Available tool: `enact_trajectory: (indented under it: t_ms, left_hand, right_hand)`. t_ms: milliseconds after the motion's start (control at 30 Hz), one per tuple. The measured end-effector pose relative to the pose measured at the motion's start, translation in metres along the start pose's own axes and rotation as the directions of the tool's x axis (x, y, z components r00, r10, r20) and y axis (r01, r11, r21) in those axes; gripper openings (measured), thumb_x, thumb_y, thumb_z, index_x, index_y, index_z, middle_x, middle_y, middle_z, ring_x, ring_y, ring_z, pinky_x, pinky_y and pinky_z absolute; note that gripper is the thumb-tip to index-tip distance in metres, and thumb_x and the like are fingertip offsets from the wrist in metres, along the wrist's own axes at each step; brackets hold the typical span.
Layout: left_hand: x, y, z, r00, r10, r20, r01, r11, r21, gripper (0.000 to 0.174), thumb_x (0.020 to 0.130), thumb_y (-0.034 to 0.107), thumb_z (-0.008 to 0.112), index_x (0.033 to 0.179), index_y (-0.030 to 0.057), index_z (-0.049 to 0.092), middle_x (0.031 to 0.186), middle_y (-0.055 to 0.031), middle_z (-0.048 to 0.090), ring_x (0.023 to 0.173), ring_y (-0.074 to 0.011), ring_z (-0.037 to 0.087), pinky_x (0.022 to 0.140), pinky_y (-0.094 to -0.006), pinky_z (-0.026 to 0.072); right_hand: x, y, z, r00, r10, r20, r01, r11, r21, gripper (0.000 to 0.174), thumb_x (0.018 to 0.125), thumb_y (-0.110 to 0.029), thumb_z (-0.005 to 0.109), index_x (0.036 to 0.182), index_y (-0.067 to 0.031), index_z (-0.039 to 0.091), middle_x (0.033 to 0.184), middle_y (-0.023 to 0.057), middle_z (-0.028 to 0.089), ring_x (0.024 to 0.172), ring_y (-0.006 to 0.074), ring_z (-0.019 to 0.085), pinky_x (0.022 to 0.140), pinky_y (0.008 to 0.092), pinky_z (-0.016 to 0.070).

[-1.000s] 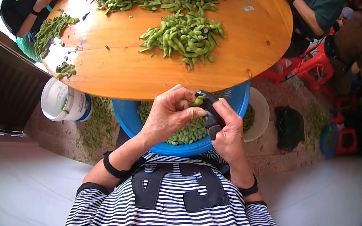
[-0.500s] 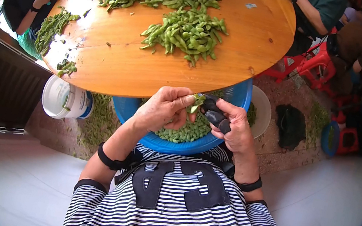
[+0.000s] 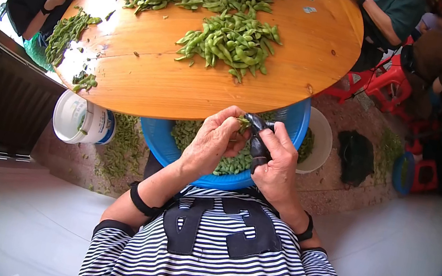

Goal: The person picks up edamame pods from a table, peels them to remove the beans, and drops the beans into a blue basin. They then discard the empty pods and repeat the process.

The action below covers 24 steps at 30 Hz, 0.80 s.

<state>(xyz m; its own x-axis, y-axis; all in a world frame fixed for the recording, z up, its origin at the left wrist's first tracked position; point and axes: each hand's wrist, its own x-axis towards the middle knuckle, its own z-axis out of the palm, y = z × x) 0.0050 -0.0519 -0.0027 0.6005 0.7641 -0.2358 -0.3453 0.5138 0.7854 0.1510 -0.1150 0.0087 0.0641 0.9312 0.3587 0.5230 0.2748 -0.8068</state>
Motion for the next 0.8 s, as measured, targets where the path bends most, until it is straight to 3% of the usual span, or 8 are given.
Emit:
enact_trajectory:
  t_ms: [67, 233, 333, 433, 633, 800]
  left_hand:
    - [0.0, -0.003, 0.003, 0.999, -0.001, -0.052, 0.001, 1.0, -0.002, 0.019, 0.095, 0.016, 0.043, 0.105, 0.005, 0.055, 0.081, -0.0017, 0.057, 0.058, -0.0059, 0.04, 0.049, -0.0177, 0.0286]
    - [0.003, -0.014, 0.001, 0.999, 0.044, -0.022, -0.047, 0.985, -0.167, 0.02, 0.093, 0.01, 0.042, 0.108, 0.0047, 0.056, 0.087, -0.0023, 0.059, 0.07, -0.0079, 0.051, 0.06, -0.0211, 0.0415]
    - [0.001, -0.01, 0.004, 0.998, -0.028, -0.056, 0.016, 0.979, -0.201, 0.023, 0.091, 0.005, 0.042, 0.11, 0.0036, 0.056, 0.09, -0.0034, 0.06, 0.076, -0.0102, 0.055, 0.066, -0.0244, 0.046]
    - [0.006, -0.015, -0.004, 1.0, 0.006, 0.019, -0.001, 0.97, -0.241, 0.024, 0.09, 0.002, 0.042, 0.11, 0.0025, 0.056, 0.093, -0.0046, 0.06, 0.077, -0.0115, 0.055, 0.066, -0.0255, 0.0466]
    - [0.009, -0.017, -0.004, 0.996, 0.016, 0.083, 0.012, 0.944, -0.33, 0.018, 0.092, 0.003, 0.049, 0.107, 0.0036, 0.058, 0.093, -0.0039, 0.06, 0.075, -0.0094, 0.053, 0.061, -0.0233, 0.043]
    - [0.007, -0.015, -0.005, 0.995, 0.022, 0.095, 0.004, 0.964, -0.267, 0.011, 0.093, 0.006, 0.055, 0.103, 0.0051, 0.06, 0.087, -0.0017, 0.06, 0.071, -0.0079, 0.052, 0.056, -0.0216, 0.0396]
  right_hand:
    - [0.0, -0.003, -0.001, 1.0, -0.029, -0.003, 0.029, 0.998, -0.047, 0.047, 0.056, 0.012, 0.047, 0.102, 0.0072, 0.057, 0.089, 0.0159, 0.044, 0.077, 0.0327, 0.052, 0.067, 0.0323, 0.0445]
    - [0.002, 0.0, -0.002, 0.997, -0.068, -0.039, 0.064, 0.993, -0.094, 0.048, 0.057, 0.012, 0.048, 0.104, 0.006, 0.058, 0.088, 0.0156, 0.045, 0.075, 0.0328, 0.052, 0.065, 0.0325, 0.0446]
    - [0.005, 0.005, -0.007, 0.999, 0.029, -0.041, -0.029, 1.0, 0.009, 0.047, 0.059, 0.011, 0.046, 0.104, 0.0059, 0.058, 0.086, 0.0157, 0.046, 0.075, 0.0322, 0.052, 0.066, 0.0321, 0.0448]
    - [0.003, 0.007, -0.006, 0.996, -0.056, -0.064, 0.055, 0.998, -0.024, 0.047, 0.059, 0.012, 0.045, 0.104, 0.0057, 0.058, 0.087, 0.0147, 0.046, 0.075, 0.0299, 0.051, 0.066, 0.0305, 0.0447]
    - [0.002, 0.011, -0.007, 0.997, 0.004, -0.081, -0.001, 0.999, 0.032, 0.045, 0.059, 0.012, 0.044, 0.101, 0.0074, 0.058, 0.087, 0.0133, 0.047, 0.074, 0.0267, 0.051, 0.066, 0.0271, 0.0429]
    - [0.003, 0.002, -0.009, 0.996, -0.034, -0.082, 0.038, 0.999, 0.039, 0.045, 0.059, 0.012, 0.045, 0.101, 0.0068, 0.059, 0.085, 0.0121, 0.046, 0.073, 0.0255, 0.051, 0.065, 0.027, 0.0421]
